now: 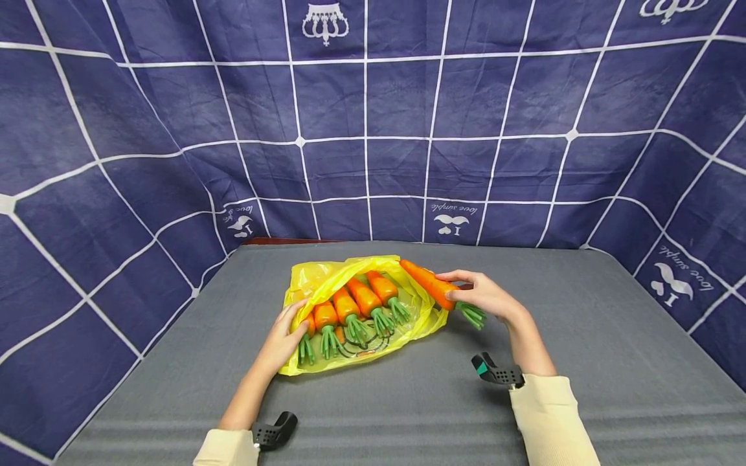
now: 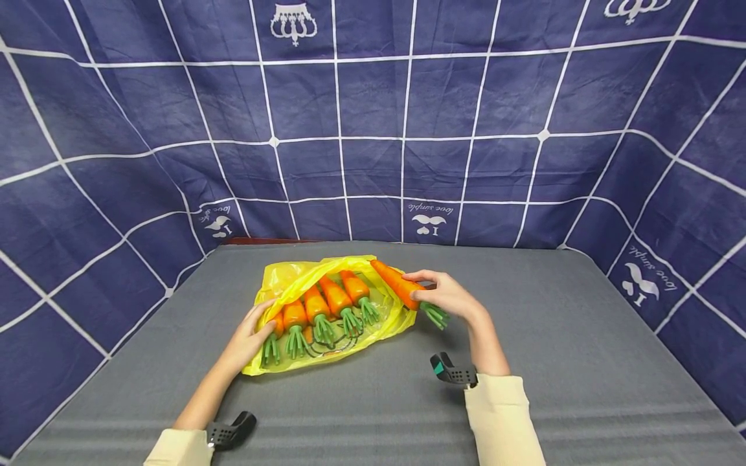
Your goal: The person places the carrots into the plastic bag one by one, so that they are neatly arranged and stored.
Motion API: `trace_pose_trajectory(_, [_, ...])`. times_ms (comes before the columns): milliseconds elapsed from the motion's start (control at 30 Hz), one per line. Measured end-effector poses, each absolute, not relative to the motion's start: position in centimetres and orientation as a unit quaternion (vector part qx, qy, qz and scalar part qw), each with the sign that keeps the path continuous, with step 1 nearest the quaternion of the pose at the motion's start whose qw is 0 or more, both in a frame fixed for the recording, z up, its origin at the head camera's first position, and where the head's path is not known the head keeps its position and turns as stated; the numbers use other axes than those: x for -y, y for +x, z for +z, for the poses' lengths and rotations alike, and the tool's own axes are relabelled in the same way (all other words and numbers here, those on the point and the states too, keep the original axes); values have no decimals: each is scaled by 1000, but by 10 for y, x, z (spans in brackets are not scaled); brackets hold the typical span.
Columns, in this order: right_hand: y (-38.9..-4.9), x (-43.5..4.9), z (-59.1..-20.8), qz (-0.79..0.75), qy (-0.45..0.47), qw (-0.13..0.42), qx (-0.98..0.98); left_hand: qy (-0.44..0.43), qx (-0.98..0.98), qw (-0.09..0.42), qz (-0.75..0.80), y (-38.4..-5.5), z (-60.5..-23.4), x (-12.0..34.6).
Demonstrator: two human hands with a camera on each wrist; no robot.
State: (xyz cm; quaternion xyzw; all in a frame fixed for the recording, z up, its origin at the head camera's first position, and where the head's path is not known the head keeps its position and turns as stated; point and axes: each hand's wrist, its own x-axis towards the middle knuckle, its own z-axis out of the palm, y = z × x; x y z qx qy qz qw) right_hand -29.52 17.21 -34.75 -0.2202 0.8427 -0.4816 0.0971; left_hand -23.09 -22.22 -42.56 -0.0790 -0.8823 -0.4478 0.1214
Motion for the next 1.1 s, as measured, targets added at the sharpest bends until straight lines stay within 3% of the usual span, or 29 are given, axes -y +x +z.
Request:
trace_pose_trajectory(533, [-293,-171,-346,-474,-233,140,-838,-82,882,126,-446,-231,-427,222])
trace_pose_trajectory(1100, [-290,-146,-348,-403,-232,107,-879,-84,882,127,-446,-231,-426,222])
